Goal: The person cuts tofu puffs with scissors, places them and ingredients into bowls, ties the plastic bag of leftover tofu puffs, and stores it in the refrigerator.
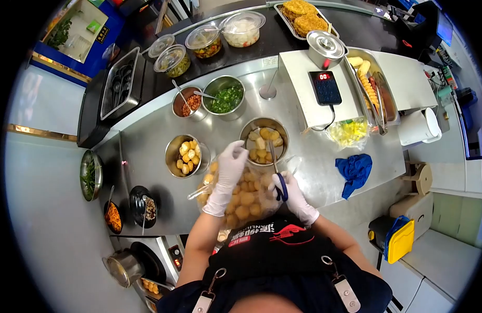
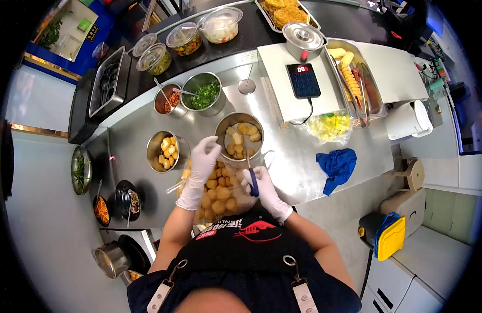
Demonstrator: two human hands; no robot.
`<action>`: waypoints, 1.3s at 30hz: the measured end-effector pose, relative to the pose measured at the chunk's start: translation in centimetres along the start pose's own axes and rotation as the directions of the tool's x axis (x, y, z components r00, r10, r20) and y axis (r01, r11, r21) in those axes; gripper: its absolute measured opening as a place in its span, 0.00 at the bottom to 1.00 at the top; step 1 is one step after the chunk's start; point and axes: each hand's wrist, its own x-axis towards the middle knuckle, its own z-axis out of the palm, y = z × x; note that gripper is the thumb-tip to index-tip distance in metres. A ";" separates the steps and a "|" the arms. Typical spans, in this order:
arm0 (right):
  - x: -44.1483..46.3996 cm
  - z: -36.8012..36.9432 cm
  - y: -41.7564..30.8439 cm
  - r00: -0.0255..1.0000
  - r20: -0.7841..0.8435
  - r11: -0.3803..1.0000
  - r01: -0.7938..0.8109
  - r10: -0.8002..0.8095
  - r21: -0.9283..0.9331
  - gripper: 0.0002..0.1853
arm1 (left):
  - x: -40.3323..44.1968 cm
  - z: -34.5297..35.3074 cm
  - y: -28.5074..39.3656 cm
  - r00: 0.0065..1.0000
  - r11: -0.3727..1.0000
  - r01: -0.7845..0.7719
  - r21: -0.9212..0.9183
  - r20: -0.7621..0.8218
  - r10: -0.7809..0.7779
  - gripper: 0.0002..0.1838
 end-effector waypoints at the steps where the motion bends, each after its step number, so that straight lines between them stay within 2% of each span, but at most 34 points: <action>1: 0.1 -0.5 0.1 0.999 0.013 0.999 0.030 -0.030 -0.017 0.20 | -0.2 -1.4 0.3 0.997 0.992 0.037 0.120 0.070 -0.046 0.12; 2: 0.1 -0.7 0.1 0.999 0.019 0.999 0.047 -0.047 -0.027 0.20 | 0.0 -2.9 0.4 0.987 0.969 0.061 0.238 0.132 -0.094 0.11; 3: 0.2 -0.8 -0.2 0.998 0.025 0.998 0.059 -0.059 -0.026 0.20 | -0.3 -4.3 0.3 0.954 0.865 0.017 0.502 0.250 -0.163 0.09; 6: 0.4 -1.0 -0.3 0.995 0.067 0.997 0.077 -0.077 -0.003 0.20 | -2.6 -4.5 -0.3 0.831 0.502 -0.239 0.831 0.443 -0.337 0.11; 7: 0.5 -0.9 -0.3 0.993 0.086 0.997 0.081 -0.081 0.009 0.19 | -3.2 -3.8 -1.5 0.835 0.522 -0.242 0.818 0.450 -0.317 0.12; 8: 0.5 -0.8 -0.4 0.993 0.100 0.998 0.060 -0.060 0.000 0.19 | -4.1 -2.8 -2.5 0.911 0.565 -0.181 0.805 0.353 -0.211 0.12; 10: -0.1 -0.3 -1.2 0.993 0.118 1.000 0.022 -0.019 -0.018 0.18 | -4.7 -0.9 -4.6 0.970 0.607 -0.084 0.790 0.204 -0.132 0.13; 13: -0.8 -0.3 -1.7 0.990 0.141 0.998 0.013 -0.005 -0.057 0.17 | -4.3 -0.2 -6.2 0.966 0.684 -0.062 0.727 0.215 -0.141 0.13; 15: -1.1 -0.7 -1.6 0.989 0.146 0.997 0.031 -0.020 -0.073 0.16 | -4.1 -1.4 -5.8 0.962 0.858 0.073 0.509 0.190 -0.194 0.12; 17: -1.3 -1.1 -1.2 0.988 0.151 0.995 0.049 -0.036 -0.088 0.16 | -3.6 -3.3 -5.6 0.955 0.943 0.200 0.267 0.161 -0.248 0.11; 18: -1.2 -1.3 -0.8 0.986 0.161 0.993 0.067 -0.051 -0.095 0.16 | -3.6 -3.8 -2.3 0.906 0.919 0.391 0.041 0.157 -0.392 0.10; 20: -1.3 -1.5 -0.2 0.978 0.190 0.988 0.104 -0.081 -0.113 0.17 | -3.1 -4.6 -0.3 0.898 0.889 0.434 -0.146 0.151 -0.414 0.09; 21: -1.4 -1.6 -0.2 0.976 0.215 0.989 0.052 -0.022 -0.136 0.18 | -2.7 -4.6 0.6 0.907 0.898 0.414 -0.147 0.153 -0.393 0.09; 24: -1.4 -1.9 1.2 0.951 0.300 0.921 0.186 -0.081 -0.343 0.20 | -1.5 -4.1 1.7 0.936 0.927 0.342 -0.155 0.145 -0.321 0.08; 26: -1.5 -2.1 2.3 0.924 0.344 0.904 0.283 -0.168 -0.320 0.23 | -0.8 -3.3 1.3 0.956 0.945 0.285 -0.159 0.115 -0.269 0.08; 27: -1.4 -2.1 2.5 0.926 0.343 0.885 0.286 -0.157 -0.368 0.23 | -0.6 -2.9 1.6 0.965 0.959 0.253 -0.129 0.099 -0.242 0.08; 29: -1.2 -2.3 2.8 0.937 0.325 0.879 0.260 -0.129 -0.399 0.23 | -0.6 -1.8 2.1 0.979 0.979 0.195 -0.064 0.071 -0.190 0.08; 32: -1.1 -1.7 2.4 0.952 0.288 0.915 0.206 -0.105 -0.347 0.24 | -0.9 -0.1 1.4 0.980 0.973 0.197 -0.122 0.033 -0.195 0.06; 33: -1.0 -1.7 2.3 0.952 0.284 0.921 0.209 -0.114 -0.330 0.24 | -0.9 -0.1 1.6 0.975 0.968 0.221 -0.122 0.062 -0.214 0.06; 39: -0.9 -3.5 1.8 0.949 0.303 0.893 0.213 -0.092 -0.397 0.25 | 0.8 -1.8 2.7 0.969 0.979 -0.115 0.168 0.237 0.073 0.09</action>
